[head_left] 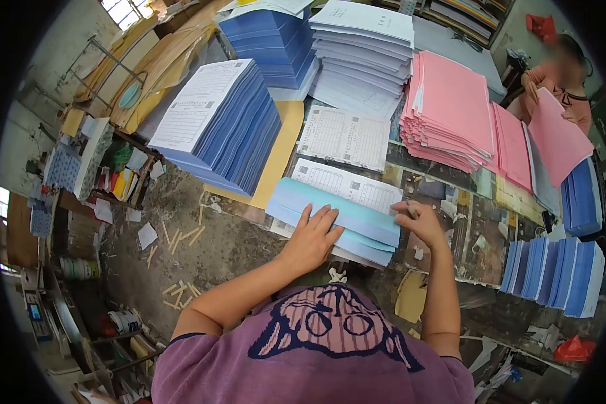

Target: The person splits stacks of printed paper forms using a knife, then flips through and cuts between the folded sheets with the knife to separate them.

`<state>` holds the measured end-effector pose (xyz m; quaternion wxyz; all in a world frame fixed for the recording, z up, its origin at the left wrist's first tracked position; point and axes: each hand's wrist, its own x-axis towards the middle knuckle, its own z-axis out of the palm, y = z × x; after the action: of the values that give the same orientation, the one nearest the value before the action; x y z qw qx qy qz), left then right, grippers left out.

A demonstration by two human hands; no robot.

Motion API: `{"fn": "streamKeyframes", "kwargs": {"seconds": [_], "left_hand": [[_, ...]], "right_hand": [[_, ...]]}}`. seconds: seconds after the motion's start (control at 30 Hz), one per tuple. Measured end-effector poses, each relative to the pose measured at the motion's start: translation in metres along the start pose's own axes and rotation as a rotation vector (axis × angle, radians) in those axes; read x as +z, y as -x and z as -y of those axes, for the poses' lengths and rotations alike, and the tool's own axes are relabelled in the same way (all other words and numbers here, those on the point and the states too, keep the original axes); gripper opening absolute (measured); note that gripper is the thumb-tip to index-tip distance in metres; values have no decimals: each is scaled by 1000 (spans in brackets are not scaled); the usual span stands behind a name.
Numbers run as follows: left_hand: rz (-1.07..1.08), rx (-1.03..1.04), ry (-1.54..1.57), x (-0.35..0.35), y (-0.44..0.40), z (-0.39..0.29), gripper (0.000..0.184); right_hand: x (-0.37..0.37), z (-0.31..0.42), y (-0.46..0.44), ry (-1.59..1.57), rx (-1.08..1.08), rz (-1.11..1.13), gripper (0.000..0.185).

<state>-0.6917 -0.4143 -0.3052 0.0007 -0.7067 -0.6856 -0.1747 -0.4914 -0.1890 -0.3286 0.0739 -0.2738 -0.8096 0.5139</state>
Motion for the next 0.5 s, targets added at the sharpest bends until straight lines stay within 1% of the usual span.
{"fn": "streamKeyframes", "kwargs": {"seconds": [0.03, 0.17, 0.37, 0.5], "left_hand": [[-1, 13, 5, 1, -3, 0, 25], [-21, 0, -13, -1, -4, -1, 26], [-16, -3, -15, -3, 2, -4, 25], [-17, 6, 0, 1, 4, 2, 27]], "right_hand": [[-1, -1, -2, 2, 6, -12, 49], [18, -10, -19, 498, -205, -438, 43], [35, -16, -18, 666, -172, -451, 42], [34, -29, -23, 686, -313, -478, 46]]}}
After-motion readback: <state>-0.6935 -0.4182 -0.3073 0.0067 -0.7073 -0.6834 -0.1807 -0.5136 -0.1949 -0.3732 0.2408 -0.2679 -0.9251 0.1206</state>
